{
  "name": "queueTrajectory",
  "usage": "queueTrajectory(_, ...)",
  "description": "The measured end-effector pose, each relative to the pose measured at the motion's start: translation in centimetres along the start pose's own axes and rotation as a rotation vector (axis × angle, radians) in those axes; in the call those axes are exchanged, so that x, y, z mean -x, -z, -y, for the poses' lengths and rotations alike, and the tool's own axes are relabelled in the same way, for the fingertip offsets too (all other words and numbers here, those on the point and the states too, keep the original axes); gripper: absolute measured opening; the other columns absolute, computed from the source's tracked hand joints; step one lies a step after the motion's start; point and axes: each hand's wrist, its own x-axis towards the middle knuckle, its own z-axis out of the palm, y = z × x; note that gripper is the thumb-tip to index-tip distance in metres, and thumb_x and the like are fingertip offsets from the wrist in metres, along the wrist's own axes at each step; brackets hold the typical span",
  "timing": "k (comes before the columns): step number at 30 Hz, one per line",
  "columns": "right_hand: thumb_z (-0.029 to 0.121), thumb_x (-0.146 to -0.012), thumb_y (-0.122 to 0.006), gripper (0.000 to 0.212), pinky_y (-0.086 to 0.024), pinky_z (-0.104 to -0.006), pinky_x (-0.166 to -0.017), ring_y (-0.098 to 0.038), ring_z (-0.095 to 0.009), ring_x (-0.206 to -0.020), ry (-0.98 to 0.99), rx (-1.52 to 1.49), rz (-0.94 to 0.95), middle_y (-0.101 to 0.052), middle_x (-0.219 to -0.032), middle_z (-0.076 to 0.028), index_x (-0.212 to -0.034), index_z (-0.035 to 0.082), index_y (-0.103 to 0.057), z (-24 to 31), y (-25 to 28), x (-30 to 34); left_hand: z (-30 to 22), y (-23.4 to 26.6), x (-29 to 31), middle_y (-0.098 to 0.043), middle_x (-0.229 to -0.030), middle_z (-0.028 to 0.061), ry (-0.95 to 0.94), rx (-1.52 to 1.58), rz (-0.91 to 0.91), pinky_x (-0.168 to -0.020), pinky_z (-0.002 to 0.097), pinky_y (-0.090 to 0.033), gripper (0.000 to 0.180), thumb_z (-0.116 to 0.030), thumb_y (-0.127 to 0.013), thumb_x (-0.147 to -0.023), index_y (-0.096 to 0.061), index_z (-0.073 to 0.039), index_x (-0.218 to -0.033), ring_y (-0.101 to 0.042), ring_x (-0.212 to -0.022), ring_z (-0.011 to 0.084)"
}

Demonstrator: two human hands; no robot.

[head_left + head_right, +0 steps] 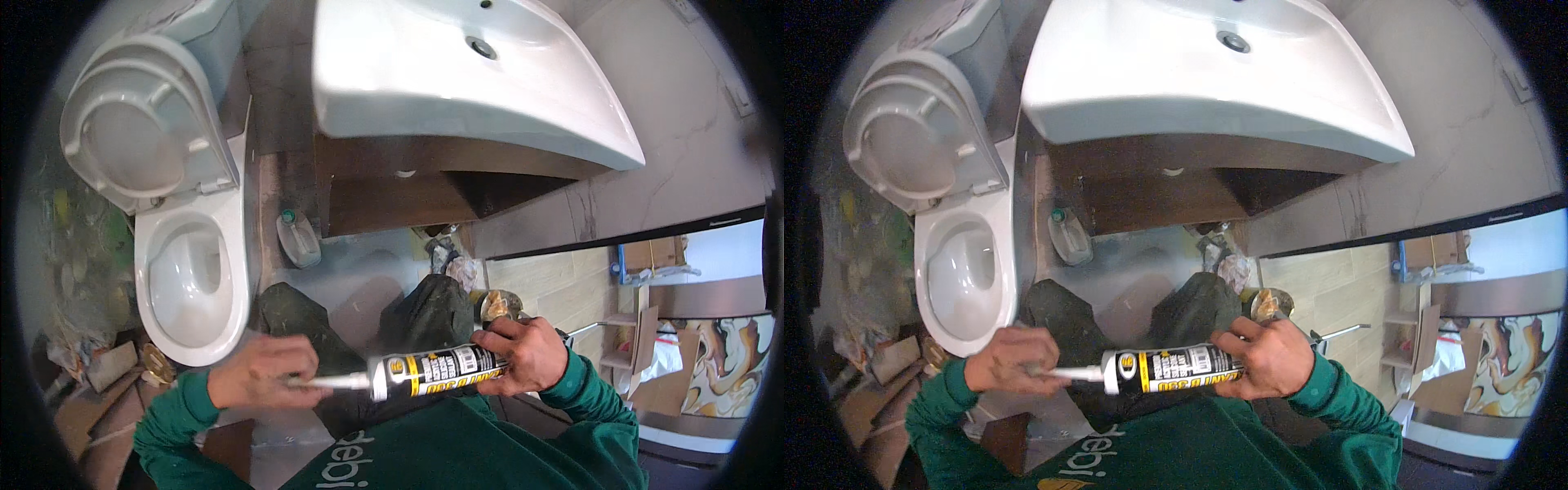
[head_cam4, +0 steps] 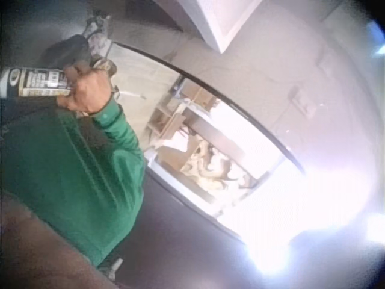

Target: The person prepares a sealant cartridge by removing the nozzle tip, cutting the seal with a utility knife, and attaching the nozzle to a caulking gun. The person then places the loaded caulking gun into a cabinet under the sink.

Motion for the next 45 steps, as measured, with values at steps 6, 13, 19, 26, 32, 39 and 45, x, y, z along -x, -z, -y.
queueTrajectory(6,0.047,-0.068,-0.083,0.063,-0.057,-0.0440,-0.062,-0.068,-0.032,-0.068,0.012,0.172,-0.085,-0.062,-0.091,-0.011,-0.117,0.011,-0.066,-1.3,-4.7,-0.4,3.4,-3.1,-0.2,-0.067,-0.077,0.0093,0.266,0.156,0.011,-0.061,0.0307,-0.051,0.024,0.001,-0.067,-0.080,-0.071,0.002,-0.103,-0.064,-0.065,0.0179)
queueTrajectory(13,0.044,-0.067,-0.086,0.066,-0.057,-0.0429,-0.061,-0.067,-0.032,-0.066,0.086,0.174,-0.210,-0.059,-0.086,-0.010,-0.119,0.011,-0.063,-5.4,-10.8,0.8,5.1,-9.2,-0.6,-0.072,-0.076,0.0124,0.334,-0.051,-0.168,-0.061,0.0275,-0.049,0.022,-0.002,-0.065,-0.078,-0.077,0.002,-0.096,-0.064,-0.065,0.0139)
queueTrajectory(19,0.043,-0.067,-0.086,0.065,-0.056,-0.0436,-0.060,-0.068,-0.033,-0.065,0.151,0.112,-0.210,-0.057,-0.087,-0.011,-0.118,0.010,-0.062,-11.1,-13.9,3.3,3.8,-15.9,-2.5,-0.075,-0.079,0.0106,0.648,-0.091,-0.361,-0.062,0.0279,-0.049,0.027,0.001,-0.063,-0.077,-0.080,0.000,-0.097,-0.066,-0.070,0.0102)
queueTrajectory(26,0.040,-0.065,-0.087,0.067,-0.056,-0.0437,-0.060,-0.068,-0.033,-0.066,0.299,-0.002,-0.288,-0.059,-0.089,-0.012,-0.119,0.009,-0.062,-16.5,-14.1,4.8,1.2,-20.0,-4.8,-0.072,-0.081,0.0075,0.518,-0.199,-0.422,-0.061,0.0267,-0.050,0.022,0.003,-0.064,-0.078,-0.075,0.002,-0.097,-0.063,-0.069,0.0090)
queueTrajectory(32,0.037,-0.064,-0.087,0.062,-0.056,-0.0447,-0.061,-0.067,-0.034,-0.065,0.374,-0.113,-0.347,-0.060,-0.088,-0.011,-0.114,0.007,-0.065,-19.3,-13.4,2.7,-1.4,-18.0,-6.1,-0.068,-0.089,0.0046,0.706,0.239,-0.626,-0.069,0.0235,-0.051,0.025,0.014,-0.080,-0.070,-0.068,0.000,-0.088,-0.065,-0.082,0.0078)
queueTrajectory(39,0.040,-0.065,-0.086,0.064,-0.057,-0.0440,-0.063,-0.067,-0.033,-0.066,0.415,-0.281,-0.287,-0.060,-0.090,-0.010,-0.117,0.008,-0.066,-19.5,-14.4,2.9,-1.6,-20.5,-5.5,-0.063,-0.083,0.0079,0.577,0.492,-0.711,-0.065,0.0256,-0.050,0.032,0.010,-0.083,-0.064,-0.058,-0.003,-0.079,-0.059,-0.073,0.0115)
queueTrajectory(45,0.043,-0.063,-0.085,0.068,-0.054,-0.0383,-0.066,-0.065,-0.027,-0.071,0.521,-0.214,-0.330,-0.059,-0.095,-0.007,-0.120,0.010,-0.064,-18.4,-15.5,4.0,-3.7,-24.3,-3.5,-0.059,-0.072,0.0102,0.502,0.637,-0.869,-0.060,0.0326,-0.048,0.034,0.013,-0.078,-0.059,-0.053,-0.003,-0.074,-0.058,-0.064,0.0182)
